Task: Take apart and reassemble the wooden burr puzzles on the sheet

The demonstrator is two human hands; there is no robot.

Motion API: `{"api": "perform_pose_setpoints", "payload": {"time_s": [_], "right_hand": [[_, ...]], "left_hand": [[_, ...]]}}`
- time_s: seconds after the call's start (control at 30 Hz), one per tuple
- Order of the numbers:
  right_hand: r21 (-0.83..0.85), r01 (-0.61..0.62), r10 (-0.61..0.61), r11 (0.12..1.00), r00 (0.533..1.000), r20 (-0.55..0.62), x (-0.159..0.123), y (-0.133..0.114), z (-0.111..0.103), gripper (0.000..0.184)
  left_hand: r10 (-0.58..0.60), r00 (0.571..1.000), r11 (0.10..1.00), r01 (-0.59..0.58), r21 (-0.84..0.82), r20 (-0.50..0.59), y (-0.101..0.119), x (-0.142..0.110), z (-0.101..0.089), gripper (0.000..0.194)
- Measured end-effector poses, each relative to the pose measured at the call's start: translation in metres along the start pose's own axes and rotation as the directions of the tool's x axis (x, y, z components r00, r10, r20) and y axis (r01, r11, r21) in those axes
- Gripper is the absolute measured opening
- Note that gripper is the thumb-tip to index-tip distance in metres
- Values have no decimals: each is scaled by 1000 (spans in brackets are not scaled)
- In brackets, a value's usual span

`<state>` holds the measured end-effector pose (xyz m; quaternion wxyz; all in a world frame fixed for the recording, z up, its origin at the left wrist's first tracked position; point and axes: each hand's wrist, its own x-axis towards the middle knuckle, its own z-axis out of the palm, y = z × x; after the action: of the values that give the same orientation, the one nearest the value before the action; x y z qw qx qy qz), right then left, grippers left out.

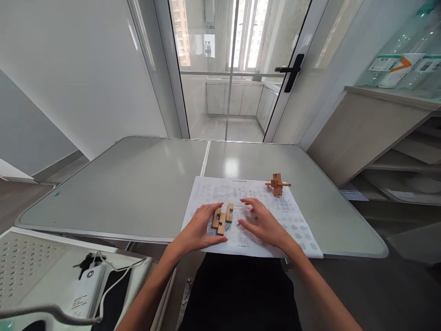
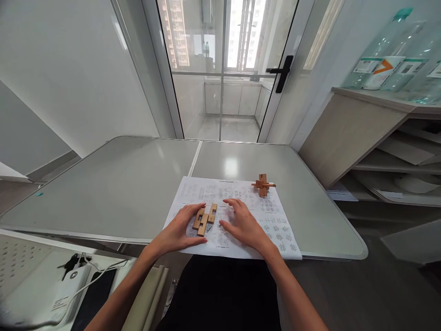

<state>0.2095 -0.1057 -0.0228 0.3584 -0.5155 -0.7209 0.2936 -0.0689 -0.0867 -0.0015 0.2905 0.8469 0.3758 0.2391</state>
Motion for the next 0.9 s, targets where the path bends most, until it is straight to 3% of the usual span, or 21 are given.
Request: {"api": "perform_pose_setpoints", "payload": {"time_s": [0.1,0.3,0.5,0.73,0.9], "right_hand": [[2,58,-58,998,998,35,5,-3,16,66],[-5,79,-79,997,997,-12,10,-6,36,56],[81,42,-36,996,996,-78,7,-1,39,64],[262,94,-55,961,987,-153,10,-1,40,55],[387,90,-63,918,995,-83,11,-20,40,56]], "left_hand": [[2,1000,998,-2,-56,6,-2,-1,-4,94],[-75,997,983,78,-165,27,-8,-4,-9,84],[-135,991,968,136,-210,21,-15,-5,-6,86],[-169,985,939,149,-309,-40,-15,-5,-10,83],[-160,985,904,121,-409,-62,-16,-5,-9,85]]}}
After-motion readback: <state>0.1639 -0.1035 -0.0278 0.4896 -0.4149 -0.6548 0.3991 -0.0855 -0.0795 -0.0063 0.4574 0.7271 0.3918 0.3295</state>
